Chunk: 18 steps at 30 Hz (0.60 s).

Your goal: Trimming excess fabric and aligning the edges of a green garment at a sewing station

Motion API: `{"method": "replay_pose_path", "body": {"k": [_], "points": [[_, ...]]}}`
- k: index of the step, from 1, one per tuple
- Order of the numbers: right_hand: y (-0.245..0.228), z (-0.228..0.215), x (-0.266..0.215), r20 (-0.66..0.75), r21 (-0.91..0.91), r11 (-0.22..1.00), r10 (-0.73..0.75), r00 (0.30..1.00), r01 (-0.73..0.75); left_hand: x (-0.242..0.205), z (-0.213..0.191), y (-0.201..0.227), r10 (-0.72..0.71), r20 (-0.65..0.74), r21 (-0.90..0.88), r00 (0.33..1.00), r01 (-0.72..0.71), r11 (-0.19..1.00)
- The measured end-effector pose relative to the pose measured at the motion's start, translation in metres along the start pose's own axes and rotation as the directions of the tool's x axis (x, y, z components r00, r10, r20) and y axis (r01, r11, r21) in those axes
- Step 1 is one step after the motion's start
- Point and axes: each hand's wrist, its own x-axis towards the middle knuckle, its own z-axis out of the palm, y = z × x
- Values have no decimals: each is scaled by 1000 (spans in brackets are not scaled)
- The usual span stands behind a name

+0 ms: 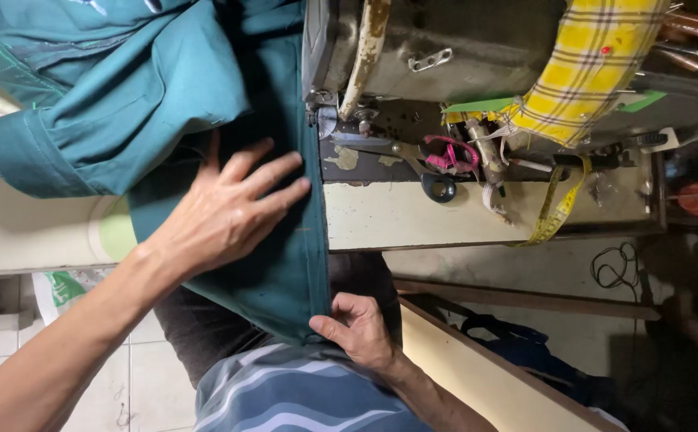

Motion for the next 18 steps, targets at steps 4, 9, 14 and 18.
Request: {"method": "replay_pose_path", "body": {"k": [4,9,14,18], "points": [[21,-6,2,8,-90,996,-7,1000,8,-6,-2,-3,47,23,-99,999,-45,994],[24,-5,7,-25,-96,995,-4,1000,1,-3,-1,-9,45,32,-122,998,-41,992],[28,-9,16,-29,-106,994,-26,999,23,5,-6,-14,27,68,-163,997,-15,986],[27,-10,24,-42,-104,994,-38,998,34,9,-4,-22,58,58,-283,997,-39,958]]}}
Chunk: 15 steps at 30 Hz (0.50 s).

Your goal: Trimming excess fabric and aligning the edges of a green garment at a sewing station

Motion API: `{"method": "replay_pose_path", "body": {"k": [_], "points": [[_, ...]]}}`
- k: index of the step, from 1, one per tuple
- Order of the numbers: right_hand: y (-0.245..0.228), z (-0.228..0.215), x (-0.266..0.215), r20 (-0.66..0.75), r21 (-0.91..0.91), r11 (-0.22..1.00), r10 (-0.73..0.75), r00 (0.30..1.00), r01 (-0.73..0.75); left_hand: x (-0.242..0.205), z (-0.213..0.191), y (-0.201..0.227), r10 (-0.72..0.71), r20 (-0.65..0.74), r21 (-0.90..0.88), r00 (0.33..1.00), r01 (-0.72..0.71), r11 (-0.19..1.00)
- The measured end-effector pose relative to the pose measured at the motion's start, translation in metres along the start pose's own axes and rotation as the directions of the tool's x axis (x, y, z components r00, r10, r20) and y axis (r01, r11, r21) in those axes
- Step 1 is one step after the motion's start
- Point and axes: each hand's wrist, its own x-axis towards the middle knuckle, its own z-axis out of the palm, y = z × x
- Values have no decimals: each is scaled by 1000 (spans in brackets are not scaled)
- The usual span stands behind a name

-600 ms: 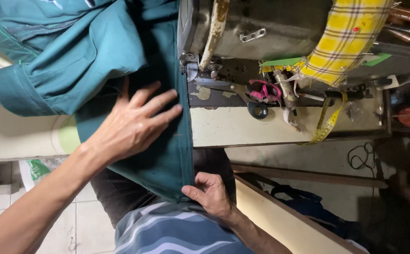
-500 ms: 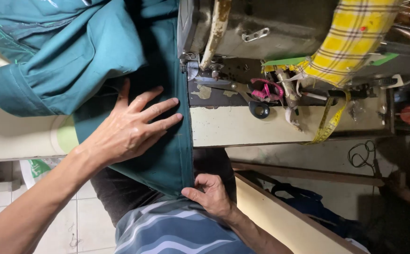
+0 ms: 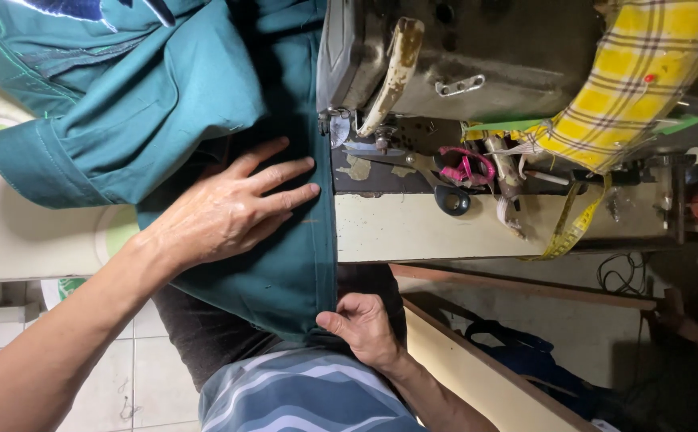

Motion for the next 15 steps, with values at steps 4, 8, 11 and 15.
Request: {"method": "replay_pose_path", "body": {"k": [4,8,11,15], "points": [[-4,-1,6,-12,-13,1000,-13,1000,13,7,-2,-11,57,-1,-70,998,-57,996],[-12,-1,13,-28,-24,1000,-20,999,19,10,2,-21,70,-28,-100,997,-72,992],[-19,-2,16,-40,-51,999,-11,999,9,11,7,-28,57,-27,-117,998,-60,991],[-28,-2,20,-55,-80,997,-9,998,5,12,13,-36,60,-43,-140,997,-66,988]]}}
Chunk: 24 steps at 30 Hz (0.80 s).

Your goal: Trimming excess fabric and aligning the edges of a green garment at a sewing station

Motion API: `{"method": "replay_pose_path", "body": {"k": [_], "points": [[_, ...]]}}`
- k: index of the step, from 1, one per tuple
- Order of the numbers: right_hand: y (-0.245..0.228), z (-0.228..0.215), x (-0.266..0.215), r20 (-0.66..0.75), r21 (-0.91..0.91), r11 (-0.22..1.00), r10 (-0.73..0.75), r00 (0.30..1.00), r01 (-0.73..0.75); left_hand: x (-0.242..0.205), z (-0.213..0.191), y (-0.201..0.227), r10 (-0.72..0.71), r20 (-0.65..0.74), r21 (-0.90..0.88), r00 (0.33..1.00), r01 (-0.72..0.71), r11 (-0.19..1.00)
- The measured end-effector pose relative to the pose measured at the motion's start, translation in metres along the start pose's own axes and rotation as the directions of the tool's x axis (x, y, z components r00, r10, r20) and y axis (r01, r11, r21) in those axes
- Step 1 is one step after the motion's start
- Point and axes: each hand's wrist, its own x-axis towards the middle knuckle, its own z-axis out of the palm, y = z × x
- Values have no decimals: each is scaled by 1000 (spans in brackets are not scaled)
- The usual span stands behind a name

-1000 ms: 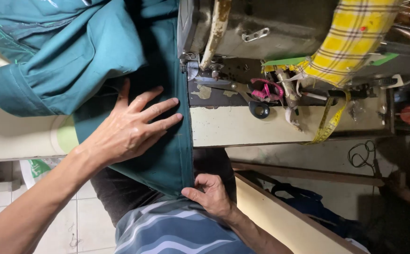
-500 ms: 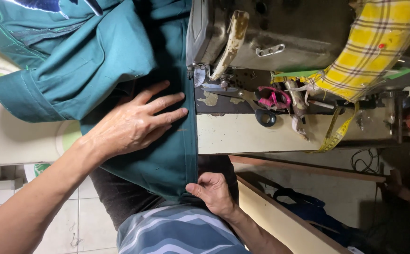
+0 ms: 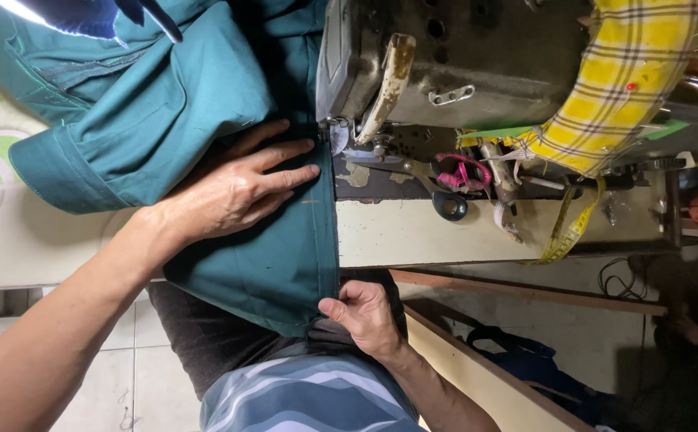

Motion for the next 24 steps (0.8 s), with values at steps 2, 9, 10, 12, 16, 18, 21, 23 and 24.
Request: {"method": "replay_pose_path", "body": {"k": [2,9,10,12,16,18,21,23,24], "points": [[-11,1,2,4,-8,1000,-11,1000,11,1,0,-4,3,-6,-10,1000,-3,1000],[-29,7,5,-29,17,1000,-1,1000,1,7,-5,-14,12,-33,9,999,-12,1000],[-27,7,5,-29,17,1000,-2,1000,3,8,-6,-14,13,-34,11,999,-12,1000],[-24,8,7,-46,57,998,14,999,-11,10,-9,-15,-18,1,44,1000,18,999],[-27,13,7,-66,114,993,10,998,-2,14,-11,-21,-3,-3,68,1000,3,998],[-29,15,6,-110,105,994,-8,994,20,16,-13,-24,-17,30,59,999,15,998],[-39,20,4,-152,141,990,3,988,18,17,-12,-30,-21,36,-14,999,21,1000],[-41,22,4,-181,147,989,23,983,4,17,-12,-31,-23,28,10,999,23,1000],[-41,22,5,-209,152,988,40,977,-7,18,-12,-32,-25,17,36,1000,24,999]]}}
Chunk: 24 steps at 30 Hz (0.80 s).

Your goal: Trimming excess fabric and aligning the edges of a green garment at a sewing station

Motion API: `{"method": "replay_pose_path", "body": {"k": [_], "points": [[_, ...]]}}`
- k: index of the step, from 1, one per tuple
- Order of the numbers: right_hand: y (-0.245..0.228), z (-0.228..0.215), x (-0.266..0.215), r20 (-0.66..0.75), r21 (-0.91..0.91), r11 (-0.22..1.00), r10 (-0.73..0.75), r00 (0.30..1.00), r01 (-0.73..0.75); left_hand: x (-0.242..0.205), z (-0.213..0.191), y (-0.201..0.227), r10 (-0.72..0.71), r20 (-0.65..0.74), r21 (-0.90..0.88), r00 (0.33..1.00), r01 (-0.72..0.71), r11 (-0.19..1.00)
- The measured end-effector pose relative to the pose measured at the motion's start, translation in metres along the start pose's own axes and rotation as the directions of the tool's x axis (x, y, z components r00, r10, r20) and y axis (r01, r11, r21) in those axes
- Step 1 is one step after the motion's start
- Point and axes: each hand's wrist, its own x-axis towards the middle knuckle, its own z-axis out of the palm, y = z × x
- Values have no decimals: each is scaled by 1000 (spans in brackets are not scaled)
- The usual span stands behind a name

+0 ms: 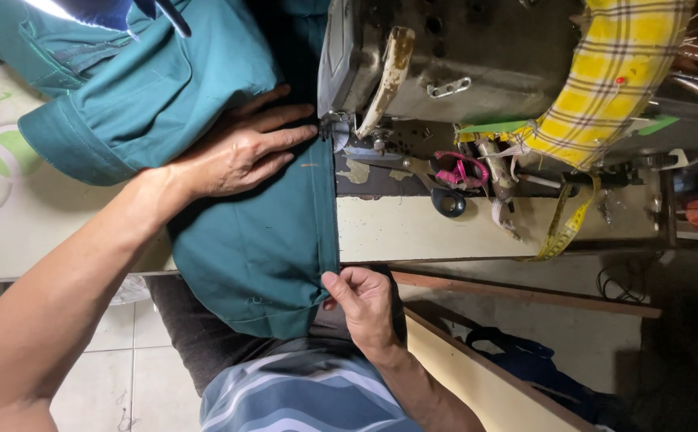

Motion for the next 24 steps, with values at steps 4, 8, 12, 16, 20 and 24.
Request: {"method": "replay_pose_path", "body": {"k": [4,8,12,16,20,24], "points": [[-17,-12,-6,54,-51,998,37,998,-34,-2,6,-1,48,-27,73,998,-46,996],[-59,-33,-8,217,-544,646,-509,833,536,-5,14,-4,55,-83,127,995,-44,991],[-107,-28,23,417,-585,208,-752,511,784,-4,13,1,42,-58,215,997,-29,976],[-88,-21,71,633,-619,-50,-623,460,784,4,-22,19,-43,-46,85,998,47,995],[-78,-19,68,626,-605,-56,-650,431,794,2,-63,-17,-172,-158,-32,972,169,985],[-80,-19,49,612,-598,-65,-682,402,799,7,-82,-27,-325,-171,-62,930,319,946]]}}
